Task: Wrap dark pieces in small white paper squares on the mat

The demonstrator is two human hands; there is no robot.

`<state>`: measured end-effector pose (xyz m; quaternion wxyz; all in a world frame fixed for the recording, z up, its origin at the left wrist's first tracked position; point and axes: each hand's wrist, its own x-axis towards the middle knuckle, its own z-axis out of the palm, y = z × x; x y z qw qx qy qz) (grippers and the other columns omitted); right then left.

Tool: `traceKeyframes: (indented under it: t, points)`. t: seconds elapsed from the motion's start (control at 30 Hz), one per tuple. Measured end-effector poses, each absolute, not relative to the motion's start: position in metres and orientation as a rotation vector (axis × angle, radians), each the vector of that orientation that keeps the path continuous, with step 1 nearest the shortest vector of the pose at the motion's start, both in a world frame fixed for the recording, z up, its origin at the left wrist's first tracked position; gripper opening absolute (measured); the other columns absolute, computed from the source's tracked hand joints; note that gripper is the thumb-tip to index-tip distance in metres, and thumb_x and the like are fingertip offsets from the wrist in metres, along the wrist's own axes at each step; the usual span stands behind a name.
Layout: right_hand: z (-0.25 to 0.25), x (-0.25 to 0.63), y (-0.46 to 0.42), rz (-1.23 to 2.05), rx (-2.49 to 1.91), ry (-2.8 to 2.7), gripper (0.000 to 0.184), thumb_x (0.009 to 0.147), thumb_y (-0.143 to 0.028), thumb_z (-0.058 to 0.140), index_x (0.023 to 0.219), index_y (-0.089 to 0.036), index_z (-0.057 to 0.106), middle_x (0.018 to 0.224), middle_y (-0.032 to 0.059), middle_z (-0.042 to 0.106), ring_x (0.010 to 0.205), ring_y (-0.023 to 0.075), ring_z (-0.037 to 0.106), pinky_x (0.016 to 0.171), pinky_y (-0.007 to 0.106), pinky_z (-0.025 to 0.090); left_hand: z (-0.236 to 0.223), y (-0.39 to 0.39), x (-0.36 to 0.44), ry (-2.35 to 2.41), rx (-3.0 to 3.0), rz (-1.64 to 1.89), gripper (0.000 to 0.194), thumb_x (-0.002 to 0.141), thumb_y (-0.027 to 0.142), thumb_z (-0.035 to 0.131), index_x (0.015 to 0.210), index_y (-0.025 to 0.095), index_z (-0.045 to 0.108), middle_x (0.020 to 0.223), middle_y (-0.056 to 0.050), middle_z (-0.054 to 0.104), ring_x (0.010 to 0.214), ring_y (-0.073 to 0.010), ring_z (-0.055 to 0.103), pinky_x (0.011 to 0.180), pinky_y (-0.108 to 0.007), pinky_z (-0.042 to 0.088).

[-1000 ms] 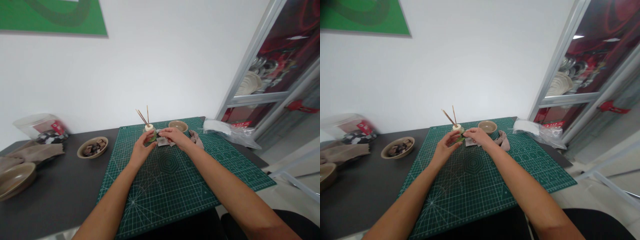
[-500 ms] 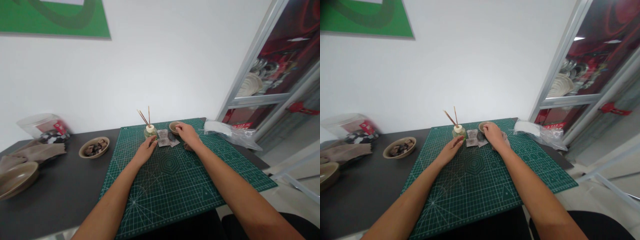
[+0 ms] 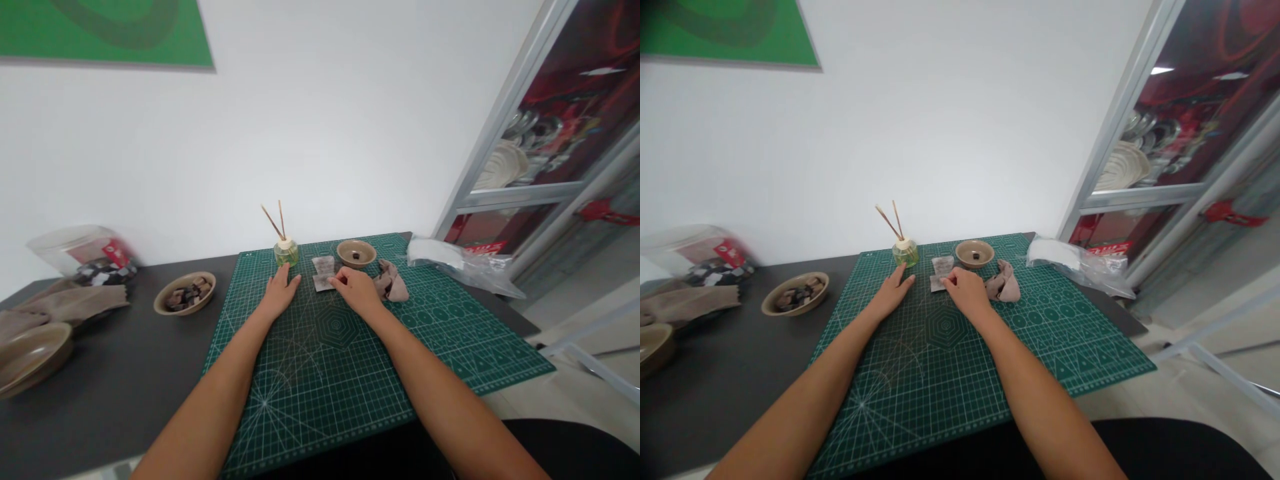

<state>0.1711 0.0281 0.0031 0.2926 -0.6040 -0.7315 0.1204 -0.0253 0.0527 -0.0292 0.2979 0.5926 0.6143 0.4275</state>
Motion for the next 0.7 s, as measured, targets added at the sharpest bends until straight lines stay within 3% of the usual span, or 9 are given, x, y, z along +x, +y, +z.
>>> traceKeyframes:
  t: [0.1, 0.17, 0.27, 0.33, 0.5, 0.63, 0.7]
  points:
    - [0.000, 0.173, 0.025, 0.301, -1.605, -1.972, 0.026, 0.083, -0.039, 0.054, 0.067, -0.019, 0.060, 0.066, 0.0016, 0.064, 0.064, 0.0160, 0.057, 0.056, 0.025, 0.029, -0.024, 0.055, -0.031, 1.640, 1.528, 1.183, 0.042, 0.072, 0.032, 0.063, 0.111, 0.017, 0.059, 0.137, -0.016, 0.046, 0.133, -0.0281, 0.033, 0.112, -0.045, 0.013]
    - [-0.001, 0.173, 0.024, 0.280, -1.593, -1.983, 0.032, 0.086, -0.041, 0.050, 0.064, -0.019, 0.058, 0.062, 0.0014, 0.062, 0.061, 0.0155, 0.055, 0.055, 0.025, 0.027, -0.020, 0.054, -0.036, 1.596, 1.521, 1.277, 0.036, 0.069, 0.031, 0.065, 0.103, 0.018, 0.064, 0.127, -0.013, 0.057, 0.126, -0.0275, 0.044, 0.110, -0.042, 0.022]
    - [-0.003, 0.173, 0.022, 0.258, -1.577, -1.983, 0.044, 0.091, -0.042, 0.039, 0.055, -0.019, 0.053, 0.055, 0.0014, 0.058, 0.056, 0.0149, 0.052, 0.053, 0.025, 0.025, -0.012, 0.049, -0.043, 1.535, 1.492, 1.412, 0.026, 0.069, 0.033, 0.063, 0.091, 0.019, 0.068, 0.100, -0.009, 0.071, 0.100, -0.0248, 0.063, 0.096, -0.037, 0.041]
    - [-0.003, 0.173, 0.023, 0.260, -1.578, -1.968, 0.051, 0.092, -0.044, 0.033, 0.051, -0.019, 0.050, 0.052, 0.0014, 0.056, 0.052, 0.0144, 0.050, 0.052, 0.025, 0.024, -0.005, 0.045, -0.049, 1.561, 1.439, 1.378, 0.020, 0.069, 0.034, 0.061, 0.080, 0.018, 0.069, 0.075, -0.006, 0.073, 0.076, -0.0226, 0.067, 0.081, -0.034, 0.047]
    - [-0.004, 0.174, 0.024, 0.288, -1.578, -1.933, 0.055, 0.092, -0.047, 0.030, 0.046, -0.019, 0.045, 0.050, 0.0019, 0.054, 0.050, 0.0143, 0.047, 0.049, 0.026, 0.021, 0.025, 0.036, -0.068, 1.881, 1.616, 1.215, 0.025, 0.069, 0.038, 0.062, 0.052, 0.019, 0.061, 0.044, 0.000, 0.062, 0.046, -0.0165, 0.055, 0.055, -0.025, 0.039]
    - [-0.005, 0.174, 0.024, 0.306, -1.574, -1.919, 0.054, 0.091, -0.046, 0.031, 0.045, -0.019, 0.040, 0.049, 0.0017, 0.051, 0.048, 0.0135, 0.044, 0.049, 0.026, 0.020, 0.052, 0.034, -0.103, 2.053, 1.594, 1.259, 0.040, 0.080, 0.045, 0.049, 0.049, 0.020, 0.054, 0.036, 0.002, 0.052, 0.045, -0.0160, 0.053, 0.056, -0.025, 0.038]
    - [-0.005, 0.174, 0.025, 0.314, -1.563, -1.909, 0.053, 0.090, -0.047, 0.031, 0.045, -0.020, 0.038, 0.048, 0.0013, 0.049, 0.048, 0.0133, 0.042, 0.049, 0.026, 0.020, 0.060, 0.033, -0.127, 2.142, 1.598, 1.281, 0.034, 0.083, 0.036, 0.046, 0.056, 0.018, 0.056, 0.044, 0.003, 0.056, 0.054, -0.0153, 0.054, 0.061, -0.023, 0.037]
